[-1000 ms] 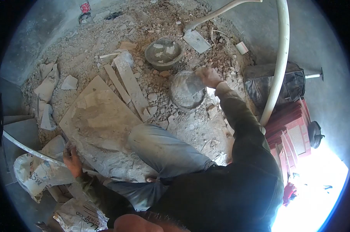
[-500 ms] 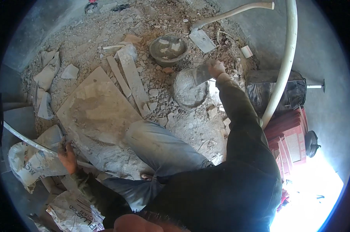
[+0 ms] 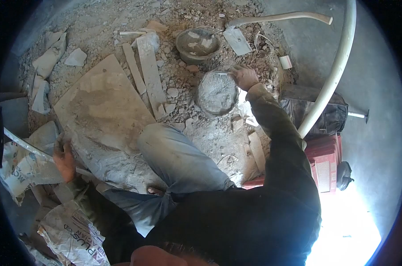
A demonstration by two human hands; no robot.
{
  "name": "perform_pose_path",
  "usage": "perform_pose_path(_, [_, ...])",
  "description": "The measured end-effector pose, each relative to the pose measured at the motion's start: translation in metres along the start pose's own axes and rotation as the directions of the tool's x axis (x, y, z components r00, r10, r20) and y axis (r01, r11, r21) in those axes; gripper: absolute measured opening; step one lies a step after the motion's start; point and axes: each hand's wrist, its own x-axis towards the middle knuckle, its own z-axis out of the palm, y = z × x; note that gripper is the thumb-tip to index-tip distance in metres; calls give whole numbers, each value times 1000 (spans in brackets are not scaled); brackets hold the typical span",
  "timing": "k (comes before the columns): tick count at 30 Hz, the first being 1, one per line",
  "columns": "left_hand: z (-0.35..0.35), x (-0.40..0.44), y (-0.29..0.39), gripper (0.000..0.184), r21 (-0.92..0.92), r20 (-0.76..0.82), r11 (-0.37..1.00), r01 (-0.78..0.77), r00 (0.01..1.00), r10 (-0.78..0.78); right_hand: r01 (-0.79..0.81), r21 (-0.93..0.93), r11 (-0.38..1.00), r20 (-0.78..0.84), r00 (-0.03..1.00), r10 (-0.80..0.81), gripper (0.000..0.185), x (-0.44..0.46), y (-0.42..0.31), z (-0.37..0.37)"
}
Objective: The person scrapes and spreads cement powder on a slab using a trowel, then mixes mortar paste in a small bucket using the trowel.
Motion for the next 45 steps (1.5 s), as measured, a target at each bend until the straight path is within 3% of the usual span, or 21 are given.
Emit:
perform_pose_path(4, [-3,-3,4,35,-9,-32,999,38,999,-38,124,-66,990,-62,990,-128,16,-15,0,13])
perform_pose_path(7, [-5,-3,2,35,14,-57,1000,26,998,-26,54,26,998,-24,998,-53,16,-33,-2,15])
perform_pose_path(10, [-7,-3,9,35,42,-55,998,48,997,-46,-185,78,980,243,957,161,24,-44,-11,-9])
perform_pose_path(16, [0,3,3,36,8,-42,1000,20,999,-20,-249,77,966,38,968,246,17,-35,-12,1])
perform_pose_path(19, [-1,2,7,36,-27,-28,1000,14,999,-14,-216,23,976,14,976,216,24,-45,-20,13])
perform_pose_path(20, [-3,0,9,36,-29,-26,1000,13,1000,-13,-267,107,958,151,956,250,24,-50,-21,11])
perform_pose_path(23, [-11,-4,10,36,45,-47,998,45,998,-43,-213,154,965,183,966,184,23,-69,-38,3])
perform_pose_path(27, [-15,-5,9,37,-44,-55,997,65,996,-67,-287,207,935,188,950,249,20,-61,-55,-24])
perform_pose_path(28, [-15,-4,11,36,-22,-54,997,77,996,-78,-225,385,895,85,974,208,20,-51,-57,-29])
perform_pose_path(31, [-11,1,0,36,-41,-36,999,16,999,-18,-270,279,922,6,960,279,21,-32,-42,-13])
perform_pose_path(32, [-10,2,-6,36,-62,-30,998,-19,999,17,-351,121,928,108,934,339,23,-26,-33,-3])
perform_pose_path(36, [-10,-1,-1,35,-83,-33,997,13,999,-15,-307,110,945,77,951,300,24,1,-41,4])
perform_pose_path(40, [-20,-5,0,35,-40,-39,998,44,998,-46,-117,129,985,24,993,115,15,5,-63,9])
perform_pose_path(45, [-24,-6,-9,36,34,-70,997,73,995,-70,48,162,986,94,994,-64,15,-12,-84,-11])
